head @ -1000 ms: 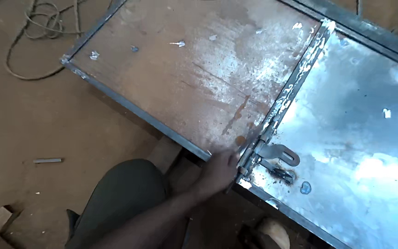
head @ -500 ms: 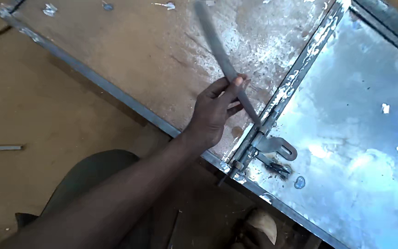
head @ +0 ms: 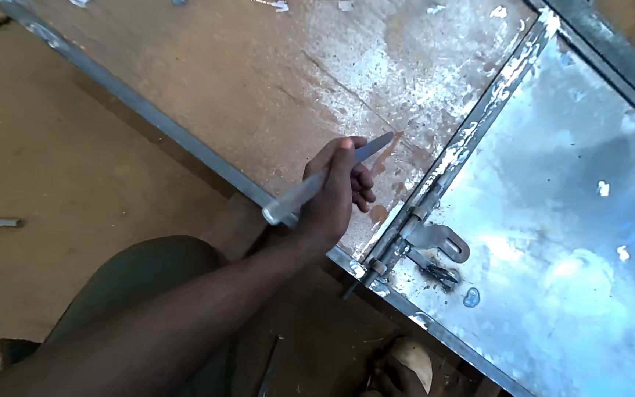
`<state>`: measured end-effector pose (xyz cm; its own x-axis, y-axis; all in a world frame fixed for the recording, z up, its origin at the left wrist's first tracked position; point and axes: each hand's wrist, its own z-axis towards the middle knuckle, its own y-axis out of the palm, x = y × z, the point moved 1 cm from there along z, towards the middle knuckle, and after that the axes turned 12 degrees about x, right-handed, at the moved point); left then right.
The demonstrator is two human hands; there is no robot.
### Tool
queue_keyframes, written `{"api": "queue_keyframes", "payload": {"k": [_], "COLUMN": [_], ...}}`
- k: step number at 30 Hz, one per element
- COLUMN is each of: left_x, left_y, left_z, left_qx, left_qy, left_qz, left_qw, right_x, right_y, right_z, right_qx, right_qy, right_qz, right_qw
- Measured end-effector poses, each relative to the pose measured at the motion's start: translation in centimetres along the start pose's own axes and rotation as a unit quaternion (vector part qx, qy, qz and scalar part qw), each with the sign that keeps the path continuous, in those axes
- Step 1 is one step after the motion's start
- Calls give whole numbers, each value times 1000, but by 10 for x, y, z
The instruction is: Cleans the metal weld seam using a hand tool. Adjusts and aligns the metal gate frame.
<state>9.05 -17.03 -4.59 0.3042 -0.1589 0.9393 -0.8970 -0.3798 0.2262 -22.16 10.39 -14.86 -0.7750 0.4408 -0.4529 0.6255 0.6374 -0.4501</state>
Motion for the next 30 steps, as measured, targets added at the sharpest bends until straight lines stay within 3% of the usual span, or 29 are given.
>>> {"api": "queue_keyframes", "payload": {"k": [3,5,7,10,14,17,20,23,27,30], "left_x": [-3,0,-4,-6,-6,-4,-5,-6,-10,-9], "left_y": [-3,-2,-3,-2,-2,-4,-2,0,2,2], "left_z": [-6,-1,1,1,1,-3,0,-6,-1,0], "left_qx": [-54,-26,-56,-136,-93,-154,-108,-171,-128,-182], "left_qy": [-79,-19,30,-43,79,4,79,14,67,1], "left_qz": [83,63,36,110,51,109,55,104,46,99], "left_qw": [992,997,997,984,991,982,989,980,989,978], "right_x": [-2,-3,-4,-8,-11,-11,-10,-8,-6,-6], "right_y": [4,5,5,3,3,1,3,2,3,3], "right_z": [2,6,3,5,6,7,7,5,8,7], "right_qx": [6,7,3,-1,-11,-11,-15,-20,-19,-19], "right_qy": [4,1,1,5,9,2,4,6,-2,2], "right_qz": [-27,-48,-56,-59,-71,-72,-77,-73,-69,-69], "right_qw": [1000,999,998,998,997,997,997,997,997,997]}}
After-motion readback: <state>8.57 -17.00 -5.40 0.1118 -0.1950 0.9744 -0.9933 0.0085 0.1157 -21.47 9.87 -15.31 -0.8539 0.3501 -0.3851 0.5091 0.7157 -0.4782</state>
